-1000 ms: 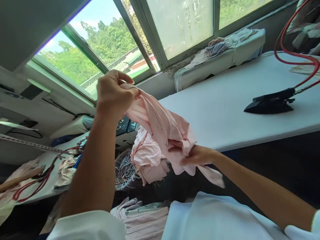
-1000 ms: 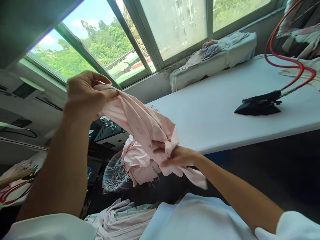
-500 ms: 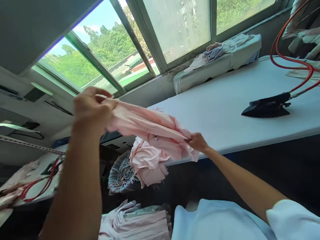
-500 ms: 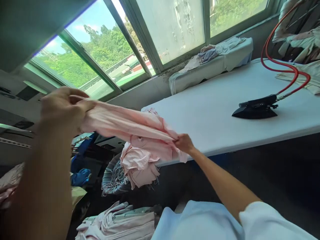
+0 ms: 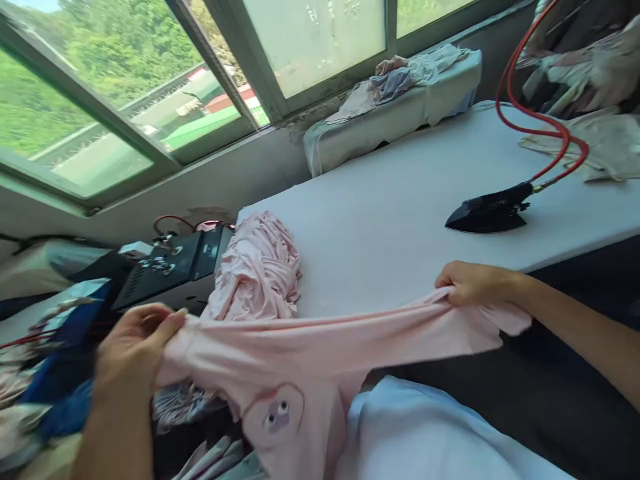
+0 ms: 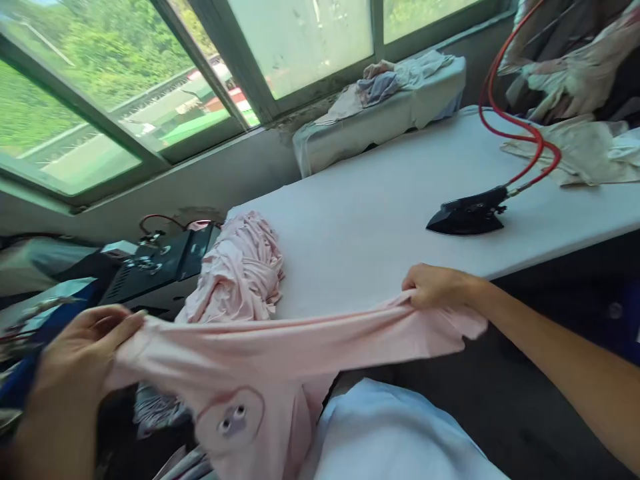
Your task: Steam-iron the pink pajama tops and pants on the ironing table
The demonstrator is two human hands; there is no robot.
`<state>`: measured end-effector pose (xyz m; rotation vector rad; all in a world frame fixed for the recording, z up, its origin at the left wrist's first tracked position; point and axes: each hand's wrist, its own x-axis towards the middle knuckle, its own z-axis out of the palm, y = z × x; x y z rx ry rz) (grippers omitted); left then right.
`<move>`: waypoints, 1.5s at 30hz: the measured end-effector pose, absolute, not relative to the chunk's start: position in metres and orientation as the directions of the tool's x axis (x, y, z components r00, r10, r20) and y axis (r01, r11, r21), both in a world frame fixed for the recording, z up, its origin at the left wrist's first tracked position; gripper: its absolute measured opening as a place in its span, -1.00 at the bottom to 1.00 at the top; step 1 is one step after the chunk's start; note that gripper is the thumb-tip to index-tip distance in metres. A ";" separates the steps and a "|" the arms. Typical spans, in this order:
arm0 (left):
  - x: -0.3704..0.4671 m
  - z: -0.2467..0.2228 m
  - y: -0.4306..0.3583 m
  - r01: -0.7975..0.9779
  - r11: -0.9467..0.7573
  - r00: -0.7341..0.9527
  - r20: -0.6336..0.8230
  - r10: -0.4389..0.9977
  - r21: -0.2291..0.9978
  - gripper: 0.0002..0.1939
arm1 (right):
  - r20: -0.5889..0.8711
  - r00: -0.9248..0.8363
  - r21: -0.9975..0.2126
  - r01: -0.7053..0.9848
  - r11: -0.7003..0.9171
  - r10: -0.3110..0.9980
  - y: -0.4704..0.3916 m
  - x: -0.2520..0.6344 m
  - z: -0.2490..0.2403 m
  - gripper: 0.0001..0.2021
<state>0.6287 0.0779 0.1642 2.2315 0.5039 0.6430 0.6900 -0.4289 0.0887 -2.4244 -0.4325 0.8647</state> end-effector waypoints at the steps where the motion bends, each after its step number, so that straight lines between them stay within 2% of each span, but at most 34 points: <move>1: 0.667 0.141 0.069 0.217 -0.595 0.824 0.182 0.537 0.773 -0.68 | -0.503 0.761 -0.550 0.084 -0.831 0.409 -0.443 0.709 0.088 -0.90; 2: 0.703 0.120 0.056 0.268 -0.583 0.846 0.102 0.523 0.767 -0.65 | -0.463 0.821 -0.513 0.059 -0.857 0.334 -0.458 0.726 0.087 -0.84; 3: 0.735 0.102 0.041 0.279 -0.614 0.868 0.079 0.490 0.738 -0.58 | -0.360 0.906 -0.459 0.036 -0.888 0.222 -0.473 0.739 0.084 -0.74; 5: 0.777 0.072 0.007 0.177 -0.724 0.897 0.194 0.398 0.667 -0.48 | -0.002 0.997 -0.336 -0.070 -0.939 -0.074 -0.502 0.751 0.075 -0.61; 7: 0.791 0.047 -0.030 0.038 -0.738 0.881 0.327 0.343 0.673 -0.51 | 0.316 0.910 -0.275 -0.182 -0.944 -0.268 -0.523 0.749 0.064 -0.62; 8: 0.787 0.035 -0.050 -0.029 -0.715 0.891 0.342 0.298 0.699 -0.58 | 0.403 0.868 -0.255 -0.198 -0.946 -0.291 -0.529 0.748 0.059 -0.62; 10: 0.768 0.012 -0.092 -0.175 -0.640 0.951 0.296 0.085 0.748 -0.74 | 0.462 0.864 -0.163 -0.139 -0.977 -0.200 -0.537 0.753 0.048 -0.58; 13: 0.725 -0.017 -0.148 -0.329 -0.504 0.927 0.172 -0.333 0.799 -0.85 | 0.366 0.930 0.037 0.006 -0.999 0.019 -0.547 0.789 0.037 -0.47; 15: 0.699 -0.030 -0.169 -0.286 -0.495 0.910 0.071 -0.408 0.820 -0.83 | 0.292 0.955 0.073 0.031 -0.997 0.051 -0.556 0.818 0.031 -0.45; 17: 0.680 -0.038 -0.174 -0.193 -0.539 0.940 -0.003 -0.342 0.820 -0.82 | 0.319 0.947 0.020 -0.036 -0.999 -0.028 -0.559 0.832 0.025 -0.42; 19: 0.666 -0.040 -0.173 -0.098 -0.584 0.978 -0.029 -0.205 0.806 -0.82 | 0.326 0.934 -0.122 -0.113 -0.986 -0.147 -0.550 0.821 0.019 -0.40; 21: 0.658 -0.039 -0.173 0.000 -0.608 0.997 -0.043 -0.056 0.794 -0.82 | 0.109 0.972 -0.356 -0.156 -0.922 -0.206 -0.531 0.792 0.012 -0.48; 23: 0.656 -0.036 -0.181 0.088 -0.608 0.996 -0.057 0.071 0.789 -0.80 | -0.187 0.973 -0.545 -0.216 -0.810 -0.134 -0.509 0.768 0.006 -0.60; 24: 0.656 -0.034 -0.189 0.123 -0.600 0.991 -0.061 0.122 0.791 -0.79 | -0.280 0.955 -0.594 -0.248 -0.765 -0.092 -0.500 0.764 0.003 -0.63; 28: 0.662 -0.029 -0.222 0.196 -0.547 0.966 -0.064 0.251 0.814 -0.76 | -0.340 0.940 -0.635 -0.241 -0.734 -0.014 -0.482 0.815 0.001 -0.63; 32: 0.659 -0.028 -0.232 0.270 -0.496 0.932 -0.094 0.350 0.826 -0.73 | -0.423 0.888 -0.646 -0.153 -0.748 0.184 -0.472 0.887 -0.002 -0.70; 39: 0.645 -0.039 -0.225 0.435 -0.441 0.839 -0.175 0.516 0.785 -0.70 | -0.356 0.912 -0.607 -0.058 -0.793 0.206 -0.454 0.900 -0.018 -0.79; 42: 0.666 -0.024 -0.232 0.388 -0.485 0.847 -0.095 0.523 0.784 -0.73 | -0.379 0.895 -0.619 -0.056 -0.783 0.235 -0.451 0.901 -0.011 -0.82; 45: 0.720 0.002 -0.244 0.191 -0.589 0.906 0.090 0.413 0.785 -0.86 | -0.364 0.893 -0.668 -0.052 -0.742 0.265 -0.462 0.906 0.008 -0.74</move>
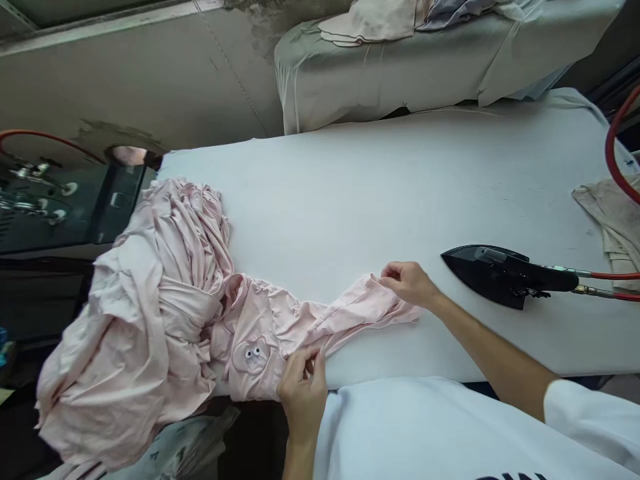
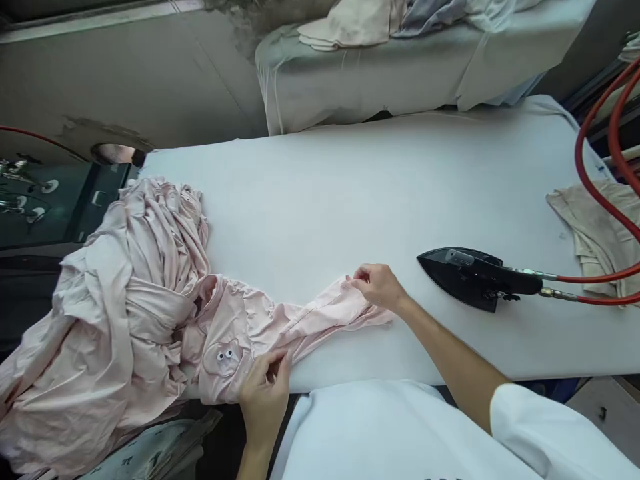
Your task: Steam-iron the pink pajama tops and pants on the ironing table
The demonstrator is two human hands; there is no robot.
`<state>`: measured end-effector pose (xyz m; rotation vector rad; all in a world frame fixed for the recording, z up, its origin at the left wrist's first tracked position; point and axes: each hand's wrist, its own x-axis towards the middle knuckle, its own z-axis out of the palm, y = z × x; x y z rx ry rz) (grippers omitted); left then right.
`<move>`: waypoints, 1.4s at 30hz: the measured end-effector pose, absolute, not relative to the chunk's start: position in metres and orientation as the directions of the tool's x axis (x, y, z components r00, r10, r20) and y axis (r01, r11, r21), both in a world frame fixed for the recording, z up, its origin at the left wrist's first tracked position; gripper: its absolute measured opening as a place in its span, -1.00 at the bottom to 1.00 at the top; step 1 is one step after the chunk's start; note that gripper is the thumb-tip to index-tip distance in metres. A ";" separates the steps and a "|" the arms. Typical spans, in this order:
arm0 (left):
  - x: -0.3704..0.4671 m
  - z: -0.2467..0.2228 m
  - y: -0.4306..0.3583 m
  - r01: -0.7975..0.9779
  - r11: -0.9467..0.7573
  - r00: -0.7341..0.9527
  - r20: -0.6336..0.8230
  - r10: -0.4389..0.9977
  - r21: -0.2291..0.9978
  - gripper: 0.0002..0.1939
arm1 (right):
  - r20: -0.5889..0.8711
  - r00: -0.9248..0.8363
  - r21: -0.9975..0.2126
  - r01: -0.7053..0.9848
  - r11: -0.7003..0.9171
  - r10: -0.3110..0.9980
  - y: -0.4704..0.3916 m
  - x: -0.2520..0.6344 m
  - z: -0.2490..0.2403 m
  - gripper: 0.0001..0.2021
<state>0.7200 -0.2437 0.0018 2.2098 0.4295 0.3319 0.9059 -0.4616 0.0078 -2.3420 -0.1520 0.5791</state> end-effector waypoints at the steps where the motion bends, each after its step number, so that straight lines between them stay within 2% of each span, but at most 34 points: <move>1: 0.743 0.009 -0.248 0.095 -0.614 0.930 0.150 0.335 0.783 -0.90 | -0.348 0.896 -0.682 -0.042 -0.730 0.274 -0.466 0.907 0.014 -0.74; 4: 0.803 0.021 -0.263 -0.124 -0.606 0.964 0.241 0.115 0.786 -0.96 | -0.338 0.909 -0.620 -0.021 -0.784 0.243 -0.472 0.909 0.019 -0.76; 6: 0.821 0.020 -0.267 -0.142 -0.586 0.968 0.236 0.086 0.797 -0.93 | -0.366 0.905 -0.552 -0.025 -0.834 0.215 -0.464 0.908 0.009 -0.78; 8: 0.821 0.015 -0.265 -0.115 -0.591 0.970 0.219 0.108 0.798 -0.89 | -0.392 0.896 -0.536 -0.038 -0.844 0.208 -0.452 0.907 -0.003 -0.84; 10: 0.810 0.010 -0.260 -0.078 -0.613 0.966 0.211 0.147 0.786 -0.86 | -0.406 0.888 -0.559 -0.055 -0.827 0.216 -0.441 0.906 -0.008 -0.90; 12: 0.804 0.009 -0.259 -0.065 -0.634 0.961 0.218 0.167 0.771 -0.91 | -0.428 0.872 -0.593 -0.071 -0.802 0.239 -0.437 0.906 0.002 -0.85; 14: 0.810 0.015 -0.264 -0.129 -0.641 0.960 0.256 0.109 0.756 -0.95 | -0.436 0.840 -0.676 -0.069 -0.734 0.322 -0.441 0.909 0.027 -0.78; 16: 0.827 0.028 -0.265 -0.239 -0.613 0.946 0.323 0.029 0.753 -0.94 | -0.362 0.826 -0.793 -0.029 -0.609 0.432 -0.451 0.912 0.056 -0.72; 17: 0.836 0.038 -0.260 -0.261 -0.592 0.938 0.345 0.031 0.763 -0.92 | -0.290 0.851 -0.828 0.007 -0.561 0.437 -0.458 0.912 0.067 -0.70; 18: 0.844 0.048 -0.250 -0.235 -0.571 0.936 0.341 0.083 0.786 -0.90 | -0.212 0.897 -0.831 0.043 -0.555 0.388 -0.467 0.911 0.074 -0.69; 20: 0.855 0.069 -0.216 -0.022 -0.482 0.943 0.178 0.281 0.876 -0.94 | -0.139 0.976 -0.734 0.015 -0.679 0.171 -0.487 0.904 0.073 -0.69; 22: 0.860 0.086 -0.178 0.266 -0.262 0.886 -0.128 0.445 0.928 -0.84 | -0.247 0.969 -0.603 -0.146 -0.785 0.009 -0.505 0.891 0.053 -0.71; 23: 0.862 0.093 -0.162 0.341 -0.151 0.845 -0.233 0.481 0.928 -0.79 | -0.341 0.940 -0.561 -0.212 -0.800 -0.009 -0.512 0.884 0.041 -0.73; 24: 0.864 0.098 -0.150 0.358 -0.069 0.815 -0.276 0.509 0.931 -0.73 | -0.420 0.908 -0.551 -0.250 -0.796 0.006 -0.516 0.877 0.030 -0.75; 25: 0.868 0.102 -0.143 0.343 -0.043 0.807 -0.271 0.525 0.938 -0.69 | -0.455 0.890 -0.573 -0.267 -0.775 0.029 -0.518 0.871 0.022 -0.75; 26: 0.873 0.104 -0.140 0.338 -0.089 0.814 -0.244 0.526 0.937 -0.68 | -0.446 0.894 -0.612 -0.271 -0.743 0.040 -0.518 0.866 0.018 -0.74; 29: 0.897 0.107 -0.152 0.418 -0.403 0.876 -0.245 0.415 0.814 -0.84 | -0.381 0.924 -0.714 -0.277 -0.643 0.025 -0.514 0.866 0.027 -0.68; 30: 0.905 0.107 -0.161 0.420 -0.455 0.890 -0.258 0.377 0.786 -0.86 | -0.383 0.923 -0.728 -0.282 -0.625 0.031 -0.514 0.869 0.033 -0.67; 31: 0.912 0.106 -0.172 0.395 -0.455 0.904 -0.249 0.348 0.798 -0.85 | -0.398 0.917 -0.729 -0.287 -0.621 0.044 -0.513 0.873 0.039 -0.66; 33: 0.920 0.103 -0.199 0.298 -0.332 0.934 -0.202 0.293 0.895 -0.79 | -0.427 0.901 -0.733 -0.295 -0.613 0.078 -0.514 0.881 0.049 -0.64; 34: 0.920 0.099 -0.216 0.259 -0.269 0.954 -0.203 0.221 0.927 -0.76 | -0.434 0.896 -0.743 -0.299 -0.598 0.092 -0.515 0.885 0.053 -0.62; 35: 0.917 0.092 -0.235 0.234 -0.244 0.971 -0.214 0.107 0.941 -0.76 | -0.434 0.895 -0.760 -0.301 -0.577 0.104 -0.516 0.887 0.056 -0.60; 37: 0.905 0.075 -0.276 0.159 -0.297 0.960 -0.217 -0.175 0.942 -0.81 | -0.415 0.899 -0.787 -0.278 -0.551 0.138 -0.519 0.888 0.064 -0.59; 38: 0.896 0.065 -0.295 0.098 -0.356 0.943 -0.202 -0.266 0.929 -0.82 | -0.382 0.910 -0.786 -0.226 -0.576 0.164 -0.521 0.886 0.069 -0.60; 39: 0.887 0.054 -0.311 0.038 -0.421 0.937 -0.178 -0.300 0.906 -0.80 | -0.322 0.925 -0.769 -0.130 -0.626 0.203 -0.524 0.883 0.076 -0.62; 42: 0.864 0.035 -0.333 -0.036 -0.515 0.978 -0.076 -0.195 0.856 -0.82 | -0.064 0.922 -0.621 0.264 -0.738 0.383 -0.532 0.866 0.094 -0.76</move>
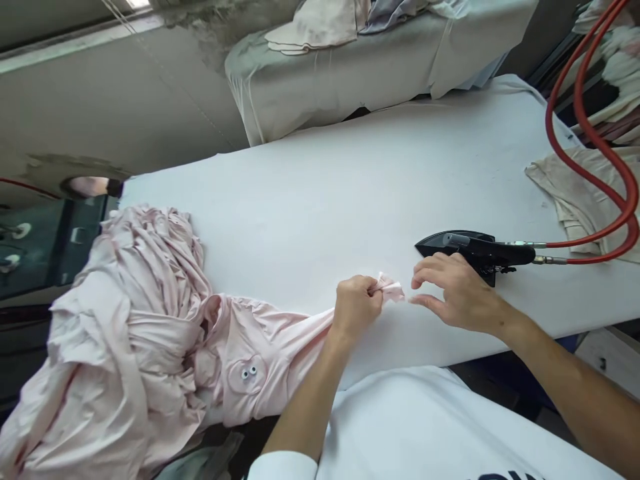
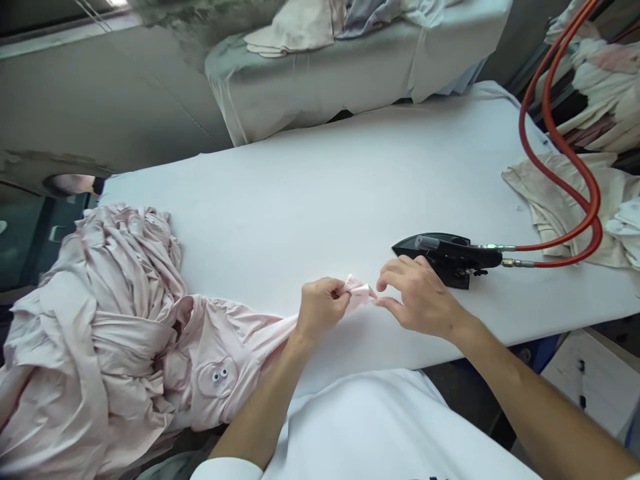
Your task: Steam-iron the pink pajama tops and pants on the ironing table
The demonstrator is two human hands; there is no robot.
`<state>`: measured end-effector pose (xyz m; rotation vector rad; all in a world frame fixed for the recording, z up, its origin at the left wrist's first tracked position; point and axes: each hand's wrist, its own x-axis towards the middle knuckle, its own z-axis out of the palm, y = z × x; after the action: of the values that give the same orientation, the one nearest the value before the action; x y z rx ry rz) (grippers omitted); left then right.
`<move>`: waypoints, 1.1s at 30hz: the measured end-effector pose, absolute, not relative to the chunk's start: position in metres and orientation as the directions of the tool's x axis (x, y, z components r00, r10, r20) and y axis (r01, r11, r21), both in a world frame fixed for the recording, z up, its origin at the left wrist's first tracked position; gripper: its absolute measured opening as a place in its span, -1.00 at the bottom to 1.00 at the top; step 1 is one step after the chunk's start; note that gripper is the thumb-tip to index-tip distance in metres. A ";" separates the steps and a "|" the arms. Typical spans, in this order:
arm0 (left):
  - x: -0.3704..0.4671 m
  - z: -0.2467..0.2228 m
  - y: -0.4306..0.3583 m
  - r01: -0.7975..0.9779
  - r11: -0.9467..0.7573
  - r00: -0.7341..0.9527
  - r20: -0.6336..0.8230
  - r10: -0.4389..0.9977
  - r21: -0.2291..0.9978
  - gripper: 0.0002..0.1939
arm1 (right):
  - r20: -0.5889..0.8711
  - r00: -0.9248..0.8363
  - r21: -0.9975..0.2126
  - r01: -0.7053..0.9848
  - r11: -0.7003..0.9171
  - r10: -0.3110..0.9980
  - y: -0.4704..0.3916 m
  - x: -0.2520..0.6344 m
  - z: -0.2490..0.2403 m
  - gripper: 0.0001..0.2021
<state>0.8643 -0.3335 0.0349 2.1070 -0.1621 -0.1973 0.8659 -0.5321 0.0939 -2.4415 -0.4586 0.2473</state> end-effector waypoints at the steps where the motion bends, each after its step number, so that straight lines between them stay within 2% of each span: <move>1: 0.859 0.033 -0.333 -0.035 -0.497 0.986 -0.052 -0.159 0.867 -0.84 | 0.013 0.911 -0.588 0.340 -0.734 0.411 -0.532 0.859 0.097 -0.79; 2: 0.856 0.034 -0.329 -0.029 -0.461 0.989 -0.040 -0.139 0.887 -0.86 | 0.070 0.917 -0.590 0.355 -0.725 0.392 -0.530 0.853 0.098 -0.80; 4: 0.850 0.039 -0.320 -0.004 -0.378 0.992 -0.044 -0.119 0.926 -0.84 | 0.091 0.964 -0.677 0.245 -0.694 0.251 -0.521 0.843 0.093 -0.73; 7: 0.841 0.047 -0.311 0.068 -0.272 0.994 -0.088 -0.062 0.960 -0.84 | -0.078 0.991 -0.825 -0.002 -0.566 0.110 -0.500 0.839 0.073 -0.62; 9: 0.836 0.050 -0.307 0.105 -0.213 0.989 -0.124 -0.078 0.971 -0.83 | -0.150 0.984 -0.888 -0.090 -0.451 0.101 -0.487 0.839 0.061 -0.61; 12: 0.839 0.060 -0.291 0.182 -0.130 0.977 -0.194 -0.088 0.975 -0.80 | -0.084 0.994 -0.941 -0.058 -0.334 0.066 -0.483 0.838 0.056 -0.66; 15: 0.857 0.075 -0.272 0.207 -0.040 0.976 -0.203 0.084 0.978 -0.76 | -0.073 0.990 -0.938 -0.028 -0.346 0.118 -0.495 0.837 0.064 -0.72; 16: 0.864 0.079 -0.270 0.187 -0.028 0.978 -0.183 0.101 0.982 -0.76 | -0.091 0.987 -0.934 -0.039 -0.354 0.130 -0.500 0.838 0.069 -0.73; 18: 0.872 0.080 -0.280 0.098 -0.075 0.994 -0.101 -0.037 0.992 -0.83 | -0.113 0.985 -0.925 -0.057 -0.376 0.128 -0.510 0.841 0.079 -0.71; 19: 0.872 0.078 -0.291 0.024 -0.123 0.987 -0.043 -0.153 0.992 -0.87 | -0.101 0.986 -0.912 -0.039 -0.409 0.131 -0.514 0.843 0.084 -0.70; 21: 0.868 0.066 -0.322 -0.127 -0.265 0.955 0.046 -0.294 0.956 -0.77 | -0.002 0.982 -0.819 0.108 -0.564 0.191 -0.518 0.847 0.092 -0.71; 23: 0.861 0.050 -0.352 -0.183 -0.433 0.964 0.074 -0.256 0.883 -0.76 | 0.113 0.918 -0.585 0.370 -0.722 0.379 -0.518 0.850 0.095 -0.77; 25: 0.849 0.032 -0.367 -0.165 -0.524 0.979 0.074 -0.191 0.836 -0.81 | 0.167 0.782 -0.367 0.615 -0.698 0.600 -0.519 0.854 0.091 -0.65; 27: 0.828 0.017 -0.357 -0.194 -0.543 0.974 0.094 -0.207 0.817 -0.82 | 0.185 0.641 -0.296 0.759 -0.580 0.745 -0.527 0.856 0.080 -0.72; 28: 0.812 0.009 -0.342 -0.210 -0.575 0.974 0.119 -0.192 0.791 -0.74 | 0.188 0.598 -0.286 0.792 -0.539 0.780 -0.535 0.856 0.074 -0.75; 30: 0.770 -0.004 -0.296 -0.144 -0.724 0.984 0.175 -0.033 0.675 -0.49 | 0.168 0.606 -0.247 0.789 -0.562 0.777 -0.554 0.855 0.066 -0.70; 31: 0.746 -0.010 -0.268 -0.034 -0.805 0.964 0.232 0.129 0.593 -0.47 | 0.138 0.636 -0.218 0.768 -0.603 0.760 -0.563 0.854 0.064 -0.70; 33: 0.701 -0.016 -0.211 0.227 -0.839 0.908 0.205 0.366 0.494 -0.59 | 0.085 0.654 -0.166 0.753 -0.636 0.752 -0.569 0.857 0.067 -0.74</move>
<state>0.7014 -0.2110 -0.0156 2.5983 0.4292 0.4037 0.8565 -0.5689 0.0675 -2.6838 -1.2340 -0.0112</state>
